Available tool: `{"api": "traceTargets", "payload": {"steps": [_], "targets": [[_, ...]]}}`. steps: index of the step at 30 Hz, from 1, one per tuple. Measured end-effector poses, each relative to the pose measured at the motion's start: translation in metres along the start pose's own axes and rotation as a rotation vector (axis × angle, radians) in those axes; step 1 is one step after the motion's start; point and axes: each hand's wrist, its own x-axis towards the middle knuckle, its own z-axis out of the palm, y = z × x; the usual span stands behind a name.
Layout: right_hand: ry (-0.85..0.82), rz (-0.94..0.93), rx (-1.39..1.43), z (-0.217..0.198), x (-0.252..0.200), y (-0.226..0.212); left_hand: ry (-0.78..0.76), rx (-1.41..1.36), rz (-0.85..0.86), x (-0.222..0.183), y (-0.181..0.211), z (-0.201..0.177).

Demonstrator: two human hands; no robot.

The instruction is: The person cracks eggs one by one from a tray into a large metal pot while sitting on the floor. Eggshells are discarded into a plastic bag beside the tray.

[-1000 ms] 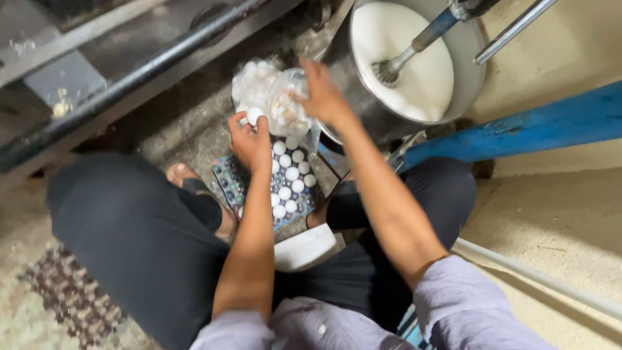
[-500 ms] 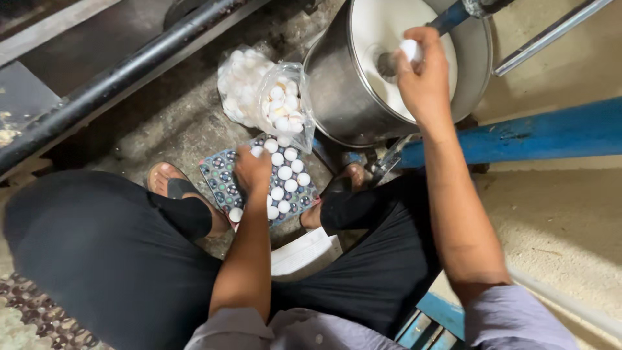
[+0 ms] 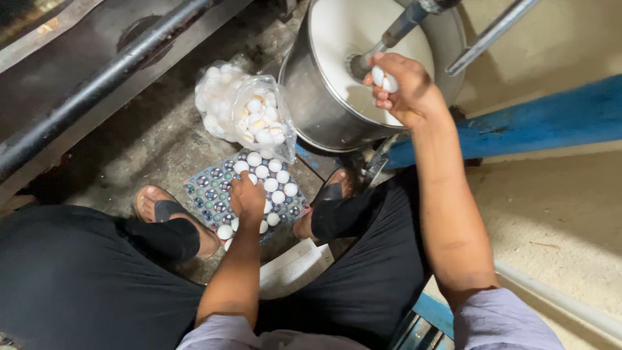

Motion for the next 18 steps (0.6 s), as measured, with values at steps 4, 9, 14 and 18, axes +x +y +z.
{"api": "traceTargets", "payload": {"steps": [4, 9, 14, 18], "targets": [[0.012, -0.073, -0.136, 0.012, -0.010, -0.001, -0.130, 0.012, -0.003, -0.001, -0.004, -0.002], [0.124, -0.202, -0.356, 0.016, -0.014, -0.006, -0.189, -0.009, -0.048, 0.002, 0.001, -0.012], [0.232, -0.367, -0.516, 0.013, -0.007, -0.003, -0.201, -0.021, -0.060, 0.000, 0.003, -0.015], [0.296, -0.523, -0.654, 0.021, -0.015, -0.007, -0.186, -0.079, -0.077, 0.005, 0.002, -0.014]]}}
